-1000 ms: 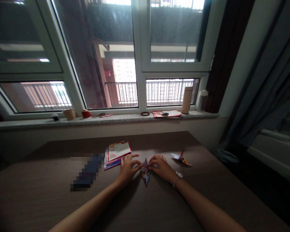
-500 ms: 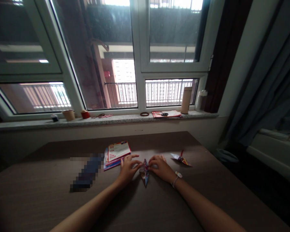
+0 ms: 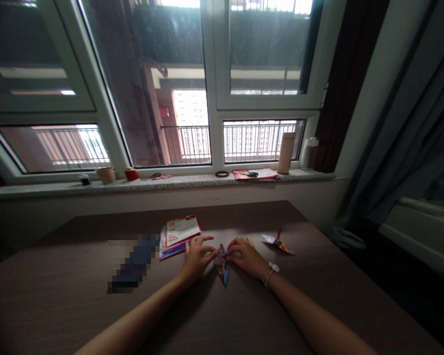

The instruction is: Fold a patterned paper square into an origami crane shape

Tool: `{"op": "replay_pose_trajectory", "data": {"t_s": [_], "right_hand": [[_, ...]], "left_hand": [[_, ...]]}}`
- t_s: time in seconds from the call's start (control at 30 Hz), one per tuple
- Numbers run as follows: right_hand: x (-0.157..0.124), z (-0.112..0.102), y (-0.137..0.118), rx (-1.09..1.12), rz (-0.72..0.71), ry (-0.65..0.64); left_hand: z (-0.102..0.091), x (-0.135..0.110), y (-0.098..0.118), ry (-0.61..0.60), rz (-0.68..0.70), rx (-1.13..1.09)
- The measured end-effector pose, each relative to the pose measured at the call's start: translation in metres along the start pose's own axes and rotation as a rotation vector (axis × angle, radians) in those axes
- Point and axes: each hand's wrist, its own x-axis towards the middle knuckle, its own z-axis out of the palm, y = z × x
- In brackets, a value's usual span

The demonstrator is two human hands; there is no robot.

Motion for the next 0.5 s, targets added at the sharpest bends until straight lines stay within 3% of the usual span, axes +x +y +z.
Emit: {"op": "replay_pose_trajectory", "data": {"t_s": [0.5], "right_hand": [[-0.0001,0.0001,-0.0028,-0.023,-0.010,0.000]], "left_hand": [[-0.0046,-0.0002,0.0037,0.008,-0.006,-0.025]]}}
